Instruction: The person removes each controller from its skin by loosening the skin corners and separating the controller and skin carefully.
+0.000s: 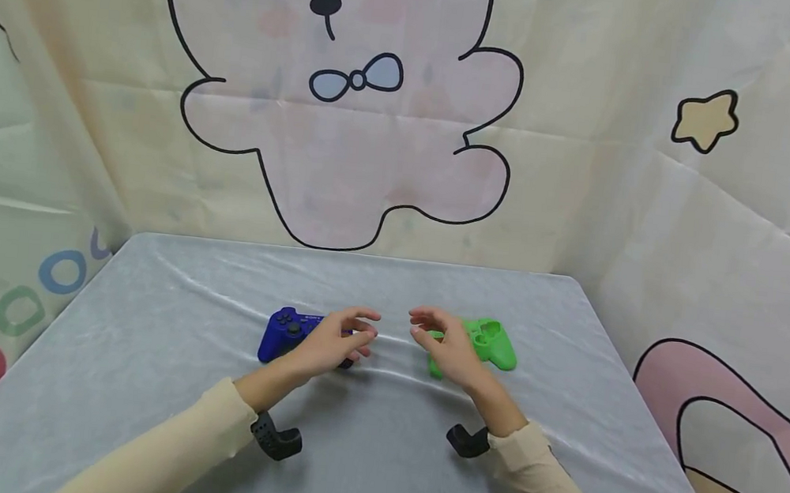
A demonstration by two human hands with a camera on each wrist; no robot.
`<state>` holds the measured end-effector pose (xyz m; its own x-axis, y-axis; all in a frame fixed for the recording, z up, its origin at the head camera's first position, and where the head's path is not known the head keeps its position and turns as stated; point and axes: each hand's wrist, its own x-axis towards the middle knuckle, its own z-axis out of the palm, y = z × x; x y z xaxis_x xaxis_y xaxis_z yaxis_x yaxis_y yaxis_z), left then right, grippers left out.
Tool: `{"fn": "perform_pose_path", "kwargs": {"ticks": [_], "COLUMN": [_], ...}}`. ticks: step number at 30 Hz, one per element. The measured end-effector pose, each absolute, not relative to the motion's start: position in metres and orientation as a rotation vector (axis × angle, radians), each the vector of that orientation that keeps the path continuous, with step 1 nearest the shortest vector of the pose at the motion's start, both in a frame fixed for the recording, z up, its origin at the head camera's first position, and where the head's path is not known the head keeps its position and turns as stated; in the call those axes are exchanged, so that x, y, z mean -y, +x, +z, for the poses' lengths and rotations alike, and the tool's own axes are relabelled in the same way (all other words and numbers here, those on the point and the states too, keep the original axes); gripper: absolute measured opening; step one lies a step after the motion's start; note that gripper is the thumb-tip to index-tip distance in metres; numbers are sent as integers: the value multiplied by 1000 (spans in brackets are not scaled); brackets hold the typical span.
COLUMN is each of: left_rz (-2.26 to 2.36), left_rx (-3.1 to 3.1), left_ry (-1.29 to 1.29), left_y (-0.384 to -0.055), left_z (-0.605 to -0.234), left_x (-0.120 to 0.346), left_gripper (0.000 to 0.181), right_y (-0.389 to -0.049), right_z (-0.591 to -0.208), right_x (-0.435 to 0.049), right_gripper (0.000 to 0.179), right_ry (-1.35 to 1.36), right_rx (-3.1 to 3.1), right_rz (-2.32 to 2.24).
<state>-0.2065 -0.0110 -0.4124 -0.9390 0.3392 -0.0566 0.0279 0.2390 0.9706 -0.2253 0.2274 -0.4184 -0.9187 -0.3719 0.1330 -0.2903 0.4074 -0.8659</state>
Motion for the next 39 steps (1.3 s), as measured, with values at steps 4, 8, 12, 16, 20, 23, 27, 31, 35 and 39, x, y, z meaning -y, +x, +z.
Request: {"fn": "perform_pose_path", "kwargs": {"ticks": [4, 8, 12, 16, 20, 23, 27, 31, 35, 39], "left_rz": [1764, 1746, 1690, 1672, 1675, 1673, 1656, 1639, 1642, 1652], "left_rx": [-2297, -2371, -2423, -2447, -2473, -2489, -2495, -2507, -2527, -2546], "left_ry": [324, 284, 268, 274, 255, 249, 242, 218, 197, 178], "left_y": [-207, -206, -202, -199, -198, -196, -193, -192, -192, -192], "left_z": [-410, -413, -416, -418, -421, -422, -422, -420, -419, -419], "left_x": [27, 37, 46, 57, 72, 83, 98, 112, 124, 135], "left_gripper": [34, 33, 32, 33, 35, 36, 38, 39, 38, 37], "right_y": [-225, -226, -226, -225, -224, -225, -225, -224, -224, -225], "right_z": [-420, -424, -428, -429, -431, -432, -436, -439, -441, -440], "right_x": [-217, -208, -199, -189, -182, -178, -173, -170, -167, -164], "right_gripper": [35, 35, 36, 37, 36, 36, 37, 38, 39, 40], "right_ry": [-647, -667, -668, -683, -720, -745, -758, -758, -744, -749], "right_rx": [-2553, -2543, -2506, -2497, -2510, -2508, -2477, -2450, -2441, -2438], "right_rz": [-1534, -1512, -1511, -1513, -1491, -1474, -1468, -1486, -1482, -1465]}}
